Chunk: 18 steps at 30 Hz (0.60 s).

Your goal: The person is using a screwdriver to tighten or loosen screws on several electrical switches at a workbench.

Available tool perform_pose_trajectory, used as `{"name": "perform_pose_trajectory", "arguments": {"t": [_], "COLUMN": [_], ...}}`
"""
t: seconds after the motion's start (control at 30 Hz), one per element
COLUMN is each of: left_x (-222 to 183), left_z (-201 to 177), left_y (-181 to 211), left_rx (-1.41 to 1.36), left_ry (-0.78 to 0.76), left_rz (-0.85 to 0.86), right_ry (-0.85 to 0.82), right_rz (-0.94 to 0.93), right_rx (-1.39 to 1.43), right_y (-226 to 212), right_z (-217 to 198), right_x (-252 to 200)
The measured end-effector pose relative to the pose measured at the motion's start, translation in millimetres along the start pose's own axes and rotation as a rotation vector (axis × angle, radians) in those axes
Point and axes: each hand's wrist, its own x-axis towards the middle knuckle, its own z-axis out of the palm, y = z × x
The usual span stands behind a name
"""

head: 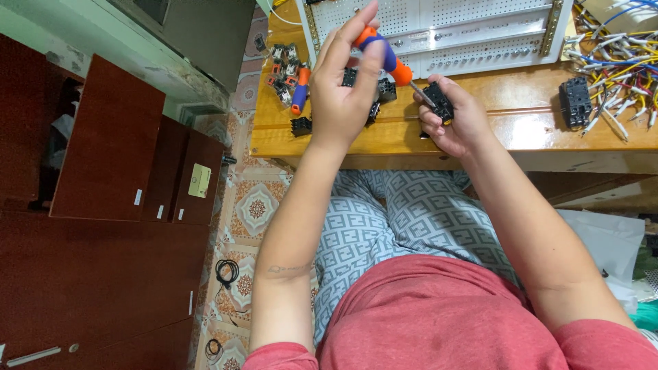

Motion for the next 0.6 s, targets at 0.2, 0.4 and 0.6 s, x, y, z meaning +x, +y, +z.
{"name": "perform_pose_trajectory", "arguments": {"t": [0.2,0.4,0.6], "left_x": [3,11,13], "left_z": [6,8,5], "left_y": [-14,-8,-3], "left_rx": [-0.181,-0.042,-0.13], "left_ry": [-0.044,0.013,-0.063], "left_rz": [0.008,0.033,0.087], "right_ry": [0.023,0.029,0.015], "right_rz": [0.008,0.015,0.01], "right_rx": [-0.01,-0.007,-0.012], "right_y": [-1,-2,-2], "right_z": [1,5,4], "right_x": [0,-2,-2]}}
